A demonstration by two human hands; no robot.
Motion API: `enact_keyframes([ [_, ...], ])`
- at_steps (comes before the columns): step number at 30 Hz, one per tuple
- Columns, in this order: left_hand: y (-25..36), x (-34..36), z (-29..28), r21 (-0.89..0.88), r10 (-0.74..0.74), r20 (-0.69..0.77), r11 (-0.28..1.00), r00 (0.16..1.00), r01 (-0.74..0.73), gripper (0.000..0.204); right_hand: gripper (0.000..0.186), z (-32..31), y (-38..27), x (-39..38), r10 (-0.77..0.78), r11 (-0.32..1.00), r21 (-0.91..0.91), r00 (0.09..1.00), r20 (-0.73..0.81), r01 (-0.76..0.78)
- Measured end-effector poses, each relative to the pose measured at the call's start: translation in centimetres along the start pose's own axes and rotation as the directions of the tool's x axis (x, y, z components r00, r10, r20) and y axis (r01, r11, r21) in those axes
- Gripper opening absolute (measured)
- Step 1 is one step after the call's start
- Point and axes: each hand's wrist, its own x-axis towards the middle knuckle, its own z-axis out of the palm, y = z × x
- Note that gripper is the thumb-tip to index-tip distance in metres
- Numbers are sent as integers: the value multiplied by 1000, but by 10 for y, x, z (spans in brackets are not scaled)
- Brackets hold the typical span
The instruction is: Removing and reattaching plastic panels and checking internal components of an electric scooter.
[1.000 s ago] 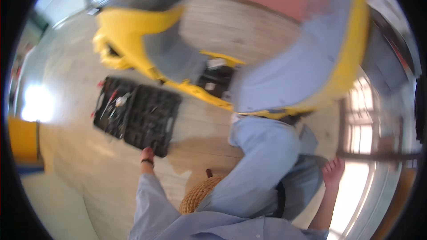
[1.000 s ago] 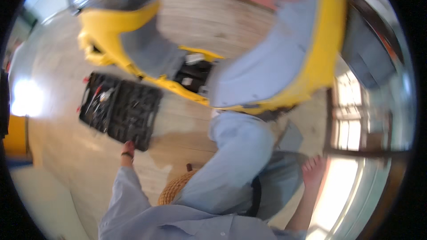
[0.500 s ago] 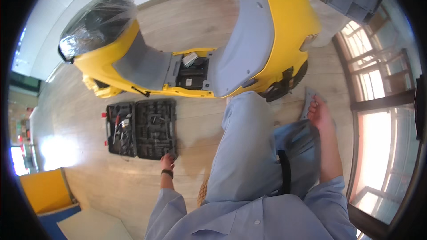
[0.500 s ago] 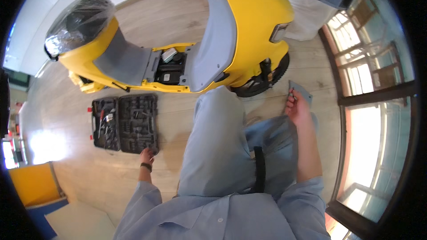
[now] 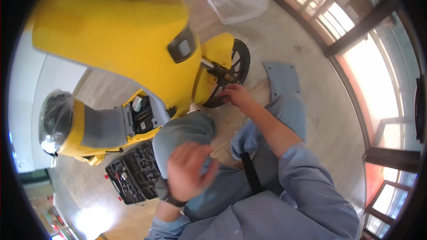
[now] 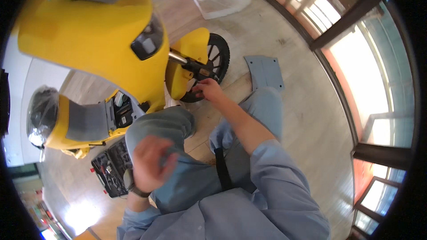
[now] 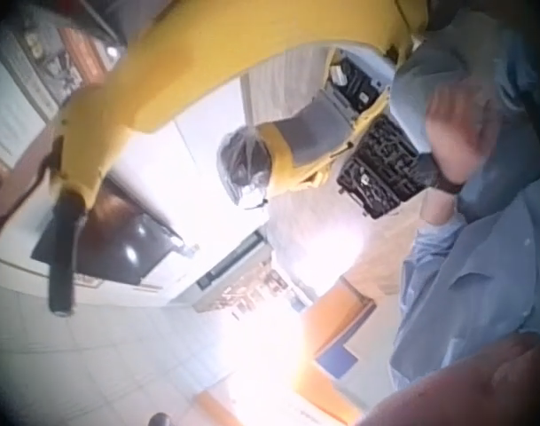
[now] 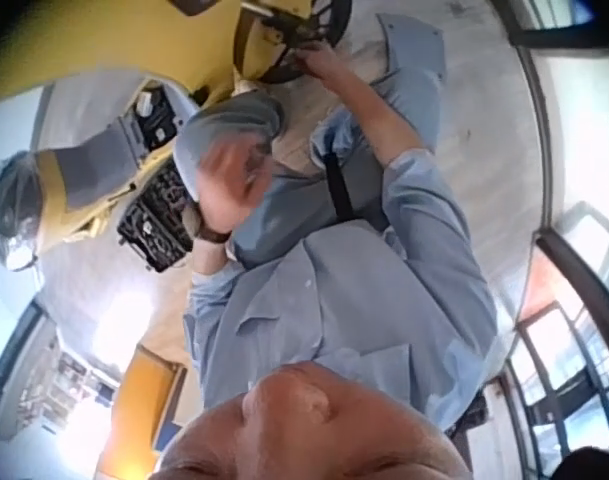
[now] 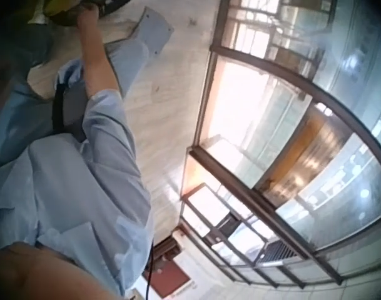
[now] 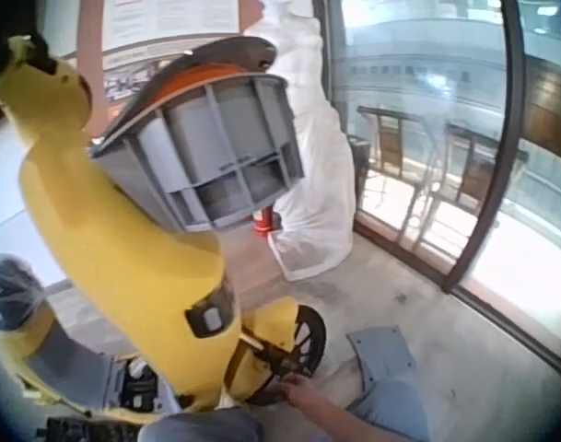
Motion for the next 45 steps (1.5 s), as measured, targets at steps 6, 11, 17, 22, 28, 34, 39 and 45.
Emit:
enact_keyframes([
  [6, -24, 60, 96, 380, 17, 521, 891, 853, -249, 27, 16, 7, 6, 18, 38, 997, 66, 996, 76, -44],
  [11, -52, 47, 117, 319, -102, 599, 940, 794, -120, 27, 27, 11, 25, 43, -17, 984, 178, 999, -44, 24],
  [17, -50, 51, 115, 317, -146, 601, 946, 785, -66, 27, 34, 38, 24, 48, -99, 991, 72, 986, -134, 110],
  [22, -45, 59, 121, 314, -155, 626, 947, 764, -65, 28, 33, 38, 32, 58, -102, 994, 11, 969, -225, 107],
  [28, -46, 56, 122, 308, -143, 623, 949, 769, -74, 30, 28, 35, 31, 59, -148, 987, -101, 959, -243, 127],
  [34, -45, 56, 122, 305, -141, 627, 949, 766, -75, 31, 24, 35, 39, 66, -349, 925, -271, 880, -323, 267],
  [39, -47, 53, 122, 302, -130, 616, 950, 777, -81, 31, 24, 38, 39, 65, -323, 943, -193, 892, -317, 273],
  [45, -48, 52, 120, 304, -131, 607, 950, 784, -77, 29, 26, 39, 32, 59, -298, 947, -210, 906, -301, 242],
])
